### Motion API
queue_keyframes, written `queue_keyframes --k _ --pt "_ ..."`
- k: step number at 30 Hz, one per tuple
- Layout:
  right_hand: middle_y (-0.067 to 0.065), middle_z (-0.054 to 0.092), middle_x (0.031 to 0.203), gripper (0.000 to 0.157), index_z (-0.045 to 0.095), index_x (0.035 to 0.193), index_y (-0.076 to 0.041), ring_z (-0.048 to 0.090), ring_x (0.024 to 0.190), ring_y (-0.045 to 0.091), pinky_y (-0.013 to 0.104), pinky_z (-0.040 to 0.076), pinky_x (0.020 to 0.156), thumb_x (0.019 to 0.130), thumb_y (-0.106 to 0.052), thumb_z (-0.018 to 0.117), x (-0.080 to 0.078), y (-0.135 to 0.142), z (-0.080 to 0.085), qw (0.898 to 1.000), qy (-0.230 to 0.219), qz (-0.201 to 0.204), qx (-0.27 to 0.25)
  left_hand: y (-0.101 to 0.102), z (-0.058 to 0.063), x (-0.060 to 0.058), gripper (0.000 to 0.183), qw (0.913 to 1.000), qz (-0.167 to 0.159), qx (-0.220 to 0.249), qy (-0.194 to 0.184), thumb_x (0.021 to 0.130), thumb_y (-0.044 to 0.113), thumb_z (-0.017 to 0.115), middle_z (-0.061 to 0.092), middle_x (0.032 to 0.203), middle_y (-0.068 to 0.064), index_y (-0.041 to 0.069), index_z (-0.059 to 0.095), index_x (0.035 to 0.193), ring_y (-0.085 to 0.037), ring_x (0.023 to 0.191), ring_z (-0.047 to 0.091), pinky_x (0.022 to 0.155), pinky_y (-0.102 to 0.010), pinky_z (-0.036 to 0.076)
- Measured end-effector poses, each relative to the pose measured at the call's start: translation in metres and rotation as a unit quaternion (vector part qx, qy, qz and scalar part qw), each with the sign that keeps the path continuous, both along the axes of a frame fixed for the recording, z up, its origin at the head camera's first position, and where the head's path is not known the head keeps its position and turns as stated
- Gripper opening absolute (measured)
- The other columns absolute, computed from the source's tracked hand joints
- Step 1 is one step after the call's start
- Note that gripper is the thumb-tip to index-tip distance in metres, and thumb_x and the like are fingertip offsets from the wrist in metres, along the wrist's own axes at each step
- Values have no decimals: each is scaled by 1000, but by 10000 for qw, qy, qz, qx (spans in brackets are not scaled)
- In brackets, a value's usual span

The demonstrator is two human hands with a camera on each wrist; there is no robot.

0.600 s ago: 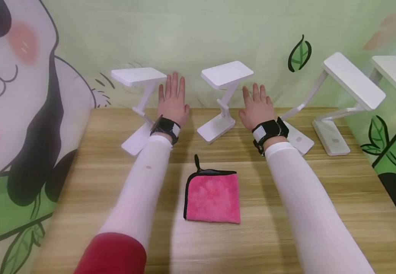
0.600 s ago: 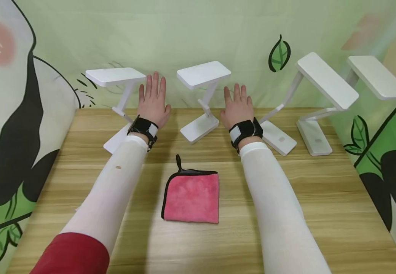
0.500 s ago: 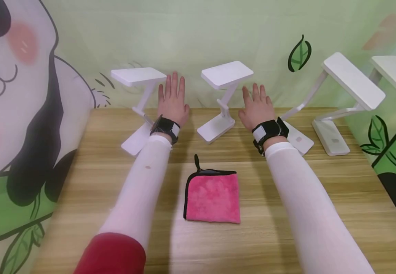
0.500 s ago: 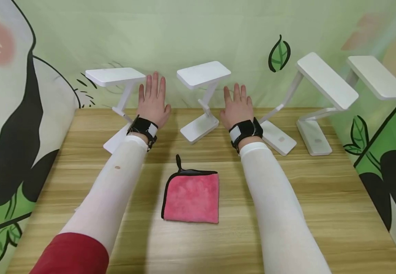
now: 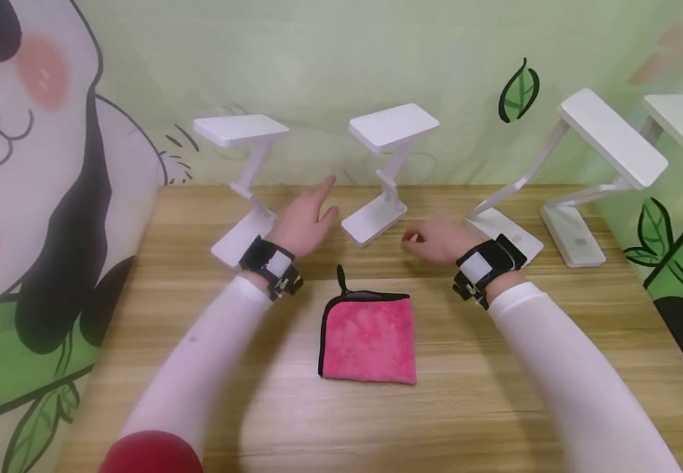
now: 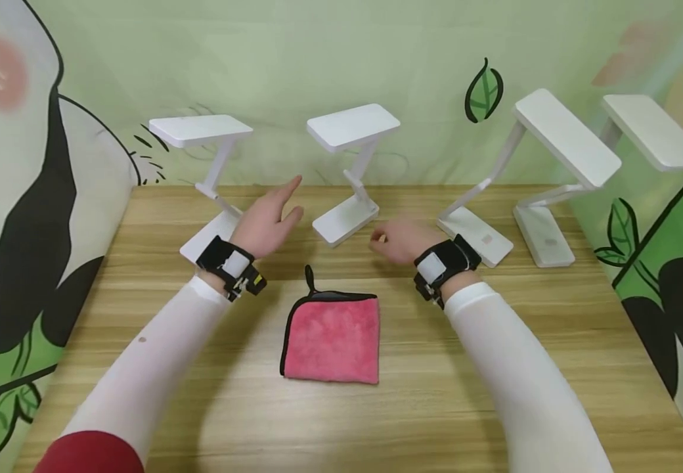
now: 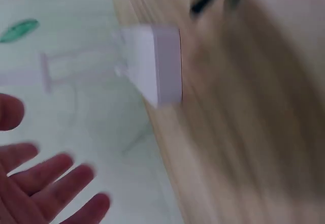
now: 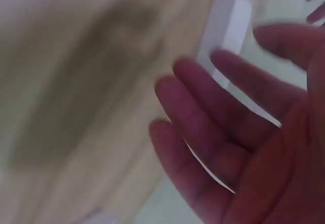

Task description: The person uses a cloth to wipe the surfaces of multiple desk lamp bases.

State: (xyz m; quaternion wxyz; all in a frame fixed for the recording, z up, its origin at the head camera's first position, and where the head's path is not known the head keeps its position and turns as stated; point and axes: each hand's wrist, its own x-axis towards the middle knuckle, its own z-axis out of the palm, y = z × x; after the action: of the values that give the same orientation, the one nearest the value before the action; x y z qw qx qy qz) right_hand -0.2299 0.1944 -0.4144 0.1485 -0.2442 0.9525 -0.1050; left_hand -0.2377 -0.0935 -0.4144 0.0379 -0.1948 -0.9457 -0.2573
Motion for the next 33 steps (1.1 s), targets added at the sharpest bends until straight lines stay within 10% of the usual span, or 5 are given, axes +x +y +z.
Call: queue_keyframes --k 5,13,21,33 --pt "0 70 97 47 69 117 -16 62 89 16 41 53 79 92 -55 61 39 -7 -10 9966 -701 423 3 -1 -12 34 42 9947 -879 428 -317 104 29 50 67 124 -6 11 54 141 -17 107 61 82 -35 54" --pt "-5 62 77 47 68 96 -19 57 72 14 35 50 63 79 -62 72 71 -12 -29 9977 -585 317 -160 4 -36 68 36 9807 -1534 784 -926 101 29 54 70 111 1 15 62 134 -6 98 60 81 -32 53" --pt "-4 58 73 35 61 83 -20 54 68 15 33 47 60 78 -50 78 73 -15 -38 9969 -612 331 -371 15 -50 74 39 9713 -1850 992 -1115 99 22 59 69 115 -8 7 59 135 -14 106 60 93 -40 51" --pt "-3 63 92 48 53 126 -15 58 81 12 33 51 72 86 -20 78 65 -18 -33 9819 -408 609 -1749 32 -60 68 60 9571 -2076 836 -1841 92 46 68 66 102 5 23 49 144 -9 86 59 77 -32 51"
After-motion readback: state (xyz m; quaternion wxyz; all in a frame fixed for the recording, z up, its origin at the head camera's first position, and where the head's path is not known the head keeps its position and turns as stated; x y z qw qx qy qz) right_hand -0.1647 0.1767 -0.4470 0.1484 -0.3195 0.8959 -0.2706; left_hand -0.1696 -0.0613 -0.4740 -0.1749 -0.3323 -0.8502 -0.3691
